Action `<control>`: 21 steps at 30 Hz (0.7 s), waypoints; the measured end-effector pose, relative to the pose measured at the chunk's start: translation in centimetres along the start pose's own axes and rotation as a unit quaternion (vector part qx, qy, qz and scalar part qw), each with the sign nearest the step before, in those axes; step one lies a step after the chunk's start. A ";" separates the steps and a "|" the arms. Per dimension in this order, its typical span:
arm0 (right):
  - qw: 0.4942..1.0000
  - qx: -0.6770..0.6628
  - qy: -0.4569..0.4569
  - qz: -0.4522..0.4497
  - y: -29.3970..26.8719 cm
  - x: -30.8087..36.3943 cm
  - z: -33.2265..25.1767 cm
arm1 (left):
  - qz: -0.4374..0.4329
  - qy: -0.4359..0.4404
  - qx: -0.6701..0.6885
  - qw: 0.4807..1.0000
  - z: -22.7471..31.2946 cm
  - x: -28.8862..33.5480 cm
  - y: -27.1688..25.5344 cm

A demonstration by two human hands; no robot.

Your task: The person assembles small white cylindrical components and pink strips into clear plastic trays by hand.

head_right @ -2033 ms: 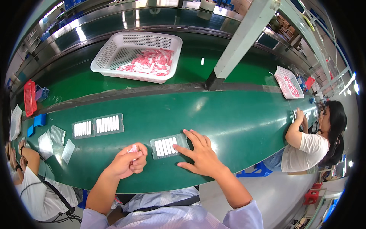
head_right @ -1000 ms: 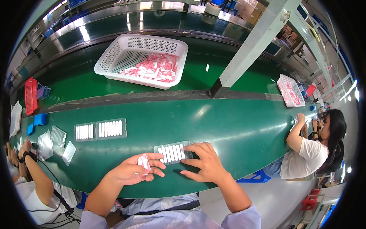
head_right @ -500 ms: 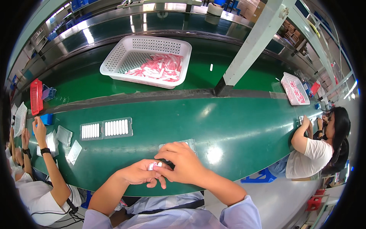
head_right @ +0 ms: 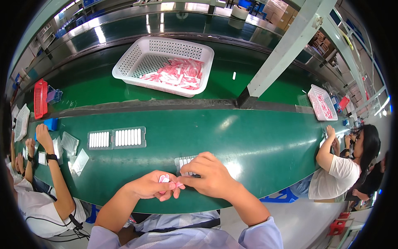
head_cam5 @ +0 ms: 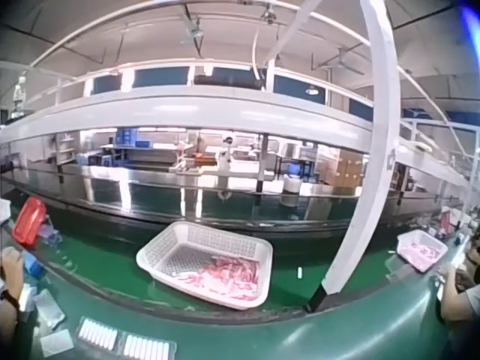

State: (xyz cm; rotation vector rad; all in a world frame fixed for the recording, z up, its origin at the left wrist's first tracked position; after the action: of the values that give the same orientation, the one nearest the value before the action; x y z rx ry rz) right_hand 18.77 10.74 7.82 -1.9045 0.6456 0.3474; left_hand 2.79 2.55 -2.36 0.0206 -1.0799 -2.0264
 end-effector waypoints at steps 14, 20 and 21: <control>0.901 -0.214 0.340 0.163 1.1 3.6 3.2 | 0.097 0.041 -0.059 0.993 0.9 0.0 0.0; 0.966 0.232 0.095 0.070 -2.3 6.0 3.0 | 0.122 0.038 -0.071 0.989 1.1 0.0 0.0; 0.965 0.233 0.094 0.070 -1.9 6.6 2.8 | 0.122 0.040 -0.070 0.989 1.1 0.0 0.0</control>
State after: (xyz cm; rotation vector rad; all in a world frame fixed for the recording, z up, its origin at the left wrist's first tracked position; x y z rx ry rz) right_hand 25.40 12.01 4.74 -1.4537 0.9041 0.0878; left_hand 2.43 3.26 -1.66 -0.0981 -0.8438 -1.8583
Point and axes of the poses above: each hand's wrist, its own x-axis away from the middle knuckle, its own y-axis out of the palm, z = x × y, the point moved 5 cm from there along -x, towards the middle knuckle
